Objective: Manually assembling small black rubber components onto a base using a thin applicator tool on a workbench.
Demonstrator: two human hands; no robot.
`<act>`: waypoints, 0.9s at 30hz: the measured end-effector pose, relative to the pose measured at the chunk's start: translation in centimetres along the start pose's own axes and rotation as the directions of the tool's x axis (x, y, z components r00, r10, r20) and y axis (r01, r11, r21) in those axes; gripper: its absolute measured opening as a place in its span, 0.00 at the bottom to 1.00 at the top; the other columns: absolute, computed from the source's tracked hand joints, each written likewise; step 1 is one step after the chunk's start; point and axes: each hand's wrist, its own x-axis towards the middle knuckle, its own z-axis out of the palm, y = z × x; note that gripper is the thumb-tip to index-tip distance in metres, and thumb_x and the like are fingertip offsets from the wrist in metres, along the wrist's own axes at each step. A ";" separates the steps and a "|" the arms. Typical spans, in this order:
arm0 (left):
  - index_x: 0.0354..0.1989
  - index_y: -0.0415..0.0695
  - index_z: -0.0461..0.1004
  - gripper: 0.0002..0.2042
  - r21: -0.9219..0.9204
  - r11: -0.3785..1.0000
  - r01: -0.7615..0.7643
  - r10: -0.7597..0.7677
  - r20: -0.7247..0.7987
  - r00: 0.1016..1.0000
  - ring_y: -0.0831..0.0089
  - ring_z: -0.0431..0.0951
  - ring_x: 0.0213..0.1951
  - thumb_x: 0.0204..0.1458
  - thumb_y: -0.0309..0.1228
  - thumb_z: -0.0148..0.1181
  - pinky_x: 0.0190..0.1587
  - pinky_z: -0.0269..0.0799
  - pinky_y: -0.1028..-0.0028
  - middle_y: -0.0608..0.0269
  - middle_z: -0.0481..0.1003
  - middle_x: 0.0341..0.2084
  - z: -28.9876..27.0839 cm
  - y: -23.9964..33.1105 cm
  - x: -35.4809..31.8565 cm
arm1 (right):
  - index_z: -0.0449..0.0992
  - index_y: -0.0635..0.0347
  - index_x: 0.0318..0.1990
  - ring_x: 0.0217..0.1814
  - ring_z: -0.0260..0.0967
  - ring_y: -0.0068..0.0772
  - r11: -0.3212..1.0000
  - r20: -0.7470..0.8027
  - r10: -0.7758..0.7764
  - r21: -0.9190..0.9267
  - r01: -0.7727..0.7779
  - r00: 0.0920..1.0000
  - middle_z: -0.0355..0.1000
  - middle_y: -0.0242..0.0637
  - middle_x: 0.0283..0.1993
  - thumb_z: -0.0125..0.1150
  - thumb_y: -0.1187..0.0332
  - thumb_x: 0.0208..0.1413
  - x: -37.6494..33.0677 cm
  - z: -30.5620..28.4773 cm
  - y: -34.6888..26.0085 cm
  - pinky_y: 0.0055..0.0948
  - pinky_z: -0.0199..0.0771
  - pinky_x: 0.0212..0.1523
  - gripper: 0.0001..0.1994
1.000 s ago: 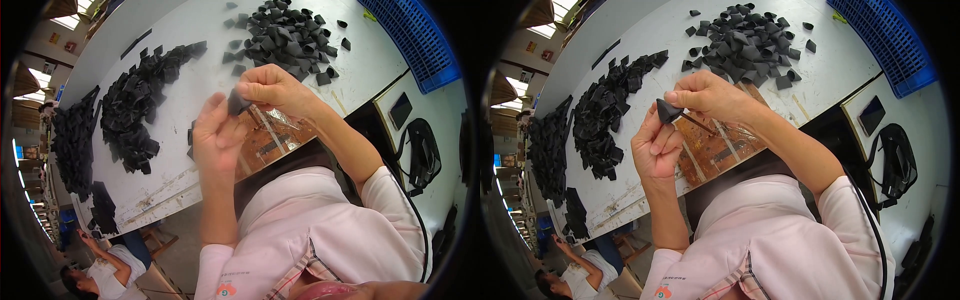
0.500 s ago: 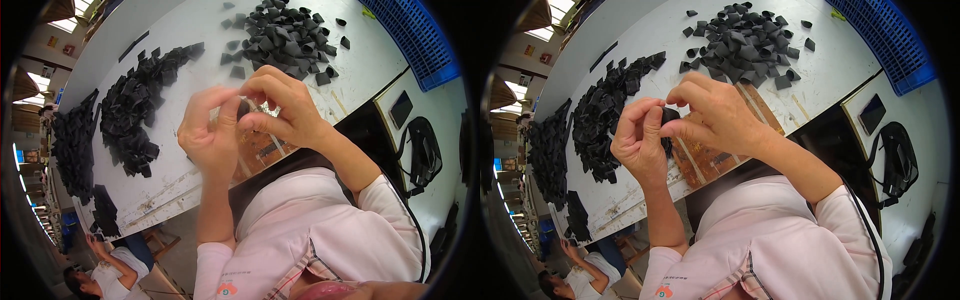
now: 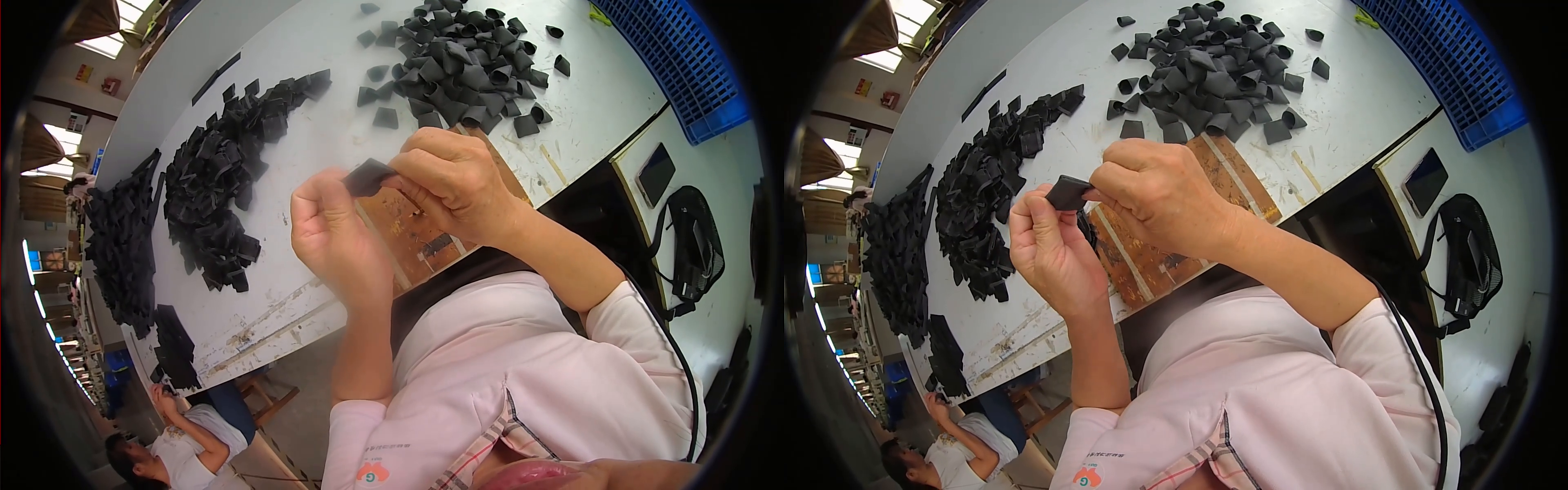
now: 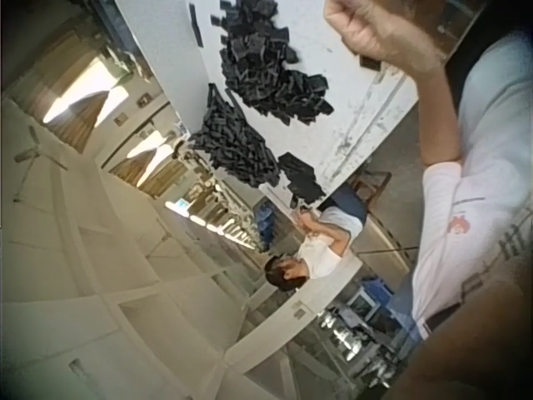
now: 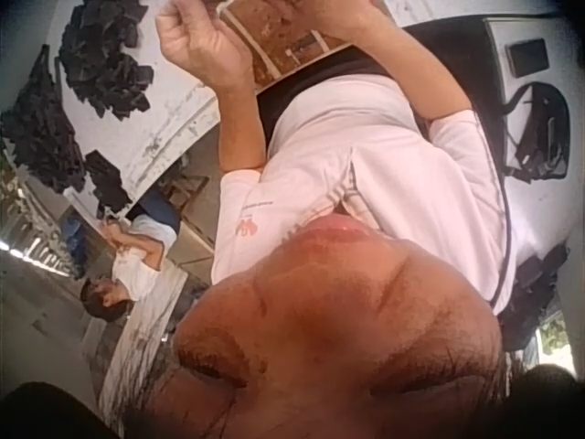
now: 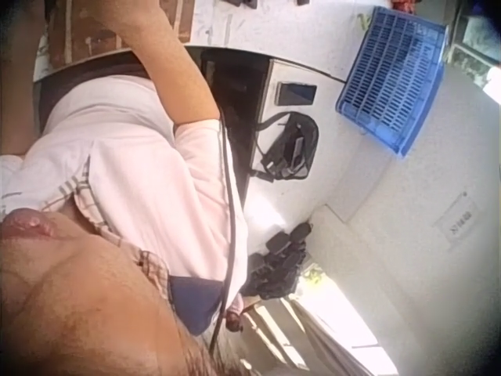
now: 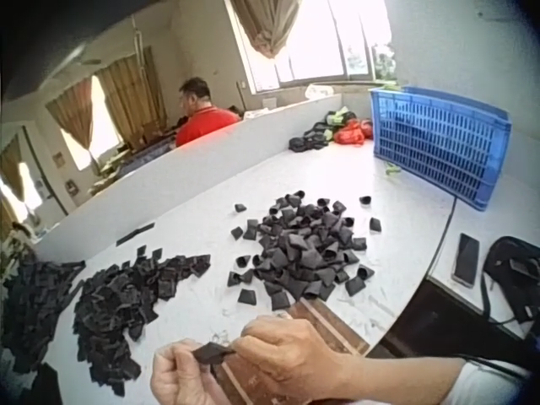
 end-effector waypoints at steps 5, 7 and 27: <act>0.30 0.37 0.66 0.06 -0.016 1.000 0.016 -0.016 -0.032 0.999 0.82 0.67 0.29 0.54 0.28 0.48 0.35 0.62 0.83 0.65 0.69 0.26 -0.5 0.0 0.0 | 0.69 0.61 0.24 0.19 0.59 0.32 0.996 0.035 -0.029 -0.080 0.032 0.999 0.60 0.33 0.19 0.61 0.75 0.40 0.5 -0.1 -0.9 0.26 0.58 0.17 0.06; 0.30 0.37 0.66 0.06 -0.029 0.999 0.012 -0.014 -0.064 0.998 0.82 0.66 0.29 0.54 0.28 0.48 0.34 0.61 0.83 0.66 0.69 0.26 -1.0 -0.3 0.1 | 0.68 0.62 0.24 0.19 0.59 0.32 0.991 0.085 -0.057 -0.115 0.066 0.995 0.60 0.33 0.19 0.61 0.75 0.40 0.6 -0.1 -1.2 0.26 0.58 0.17 0.06; 0.34 0.36 0.70 0.08 0.976 0.124 0.177 -0.041 -0.174 0.984 0.55 0.70 0.36 0.45 0.24 0.52 0.41 0.65 0.65 0.51 0.70 0.32 -20.1 -7.4 -2.1 | 0.72 0.61 0.27 0.17 0.56 0.11 0.043 0.616 0.733 0.381 -0.924 0.289 0.63 0.24 0.18 0.49 0.65 0.55 -7.1 1.2 -0.4 0.09 0.55 0.17 0.11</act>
